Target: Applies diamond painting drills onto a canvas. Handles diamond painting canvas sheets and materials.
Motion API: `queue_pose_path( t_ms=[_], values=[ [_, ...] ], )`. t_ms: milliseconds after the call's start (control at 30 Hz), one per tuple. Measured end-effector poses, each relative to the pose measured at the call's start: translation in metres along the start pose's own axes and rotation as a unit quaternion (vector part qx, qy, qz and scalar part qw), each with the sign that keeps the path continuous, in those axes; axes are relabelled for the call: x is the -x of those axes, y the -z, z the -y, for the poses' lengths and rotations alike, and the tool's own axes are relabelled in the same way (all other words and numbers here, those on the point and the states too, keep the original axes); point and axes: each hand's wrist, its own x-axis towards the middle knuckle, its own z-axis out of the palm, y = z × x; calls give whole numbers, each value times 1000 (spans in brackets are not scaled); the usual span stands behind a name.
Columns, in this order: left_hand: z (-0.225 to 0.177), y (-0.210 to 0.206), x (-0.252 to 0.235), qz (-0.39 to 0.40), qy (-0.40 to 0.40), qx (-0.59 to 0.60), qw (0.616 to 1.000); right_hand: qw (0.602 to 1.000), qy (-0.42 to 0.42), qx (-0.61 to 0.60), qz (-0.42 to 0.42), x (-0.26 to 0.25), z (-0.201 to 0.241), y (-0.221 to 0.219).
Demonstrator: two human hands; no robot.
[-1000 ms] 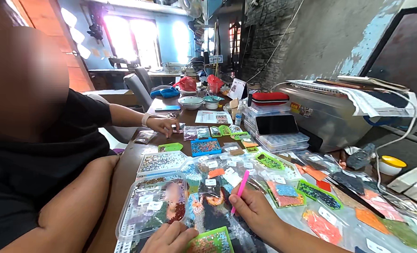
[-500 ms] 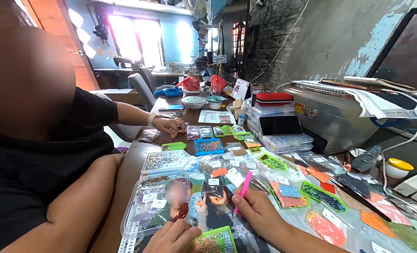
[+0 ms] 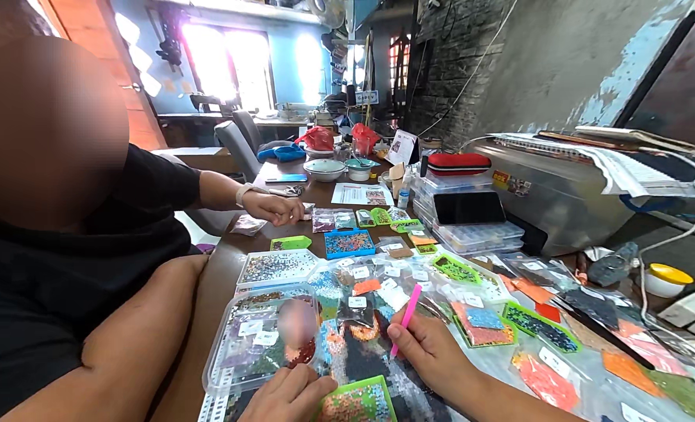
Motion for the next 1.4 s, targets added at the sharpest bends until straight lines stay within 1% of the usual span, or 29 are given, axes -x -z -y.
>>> queue_pose_path(
  t_ms=[467, 733, 867, 967, 1067, 1200, 1400],
  values=[
    [0, -1, 1, -4, 0, 7, 1000, 1000, 9, 13, 2, 0, -1, -1],
    [-2, 0, 0, -7, -4, 6, 1000, 999, 14, 21, 20, 0, 0, 1],
    [-2, -2, 1, -16, -5, -7, 1000, 1000, 27, 8, -13, 1, 2, 1],
    [-2, -3, 1, -18, -4, -8, 1000, 997, 62, -30, -26, 5, 10, -1],
    [-2, -3, 1, -19, -6, -4, 1000, 992, 102, -72, 11, 10, 19, -5],
    [0, -5, 1, -28, -18, -5, 999, 985, 126, -95, 65, 14, 21, -10],
    [3, -8, 1, -46, -34, -7, 998, 982, 139, -88, 88, 14, 23, -12]
  ],
)
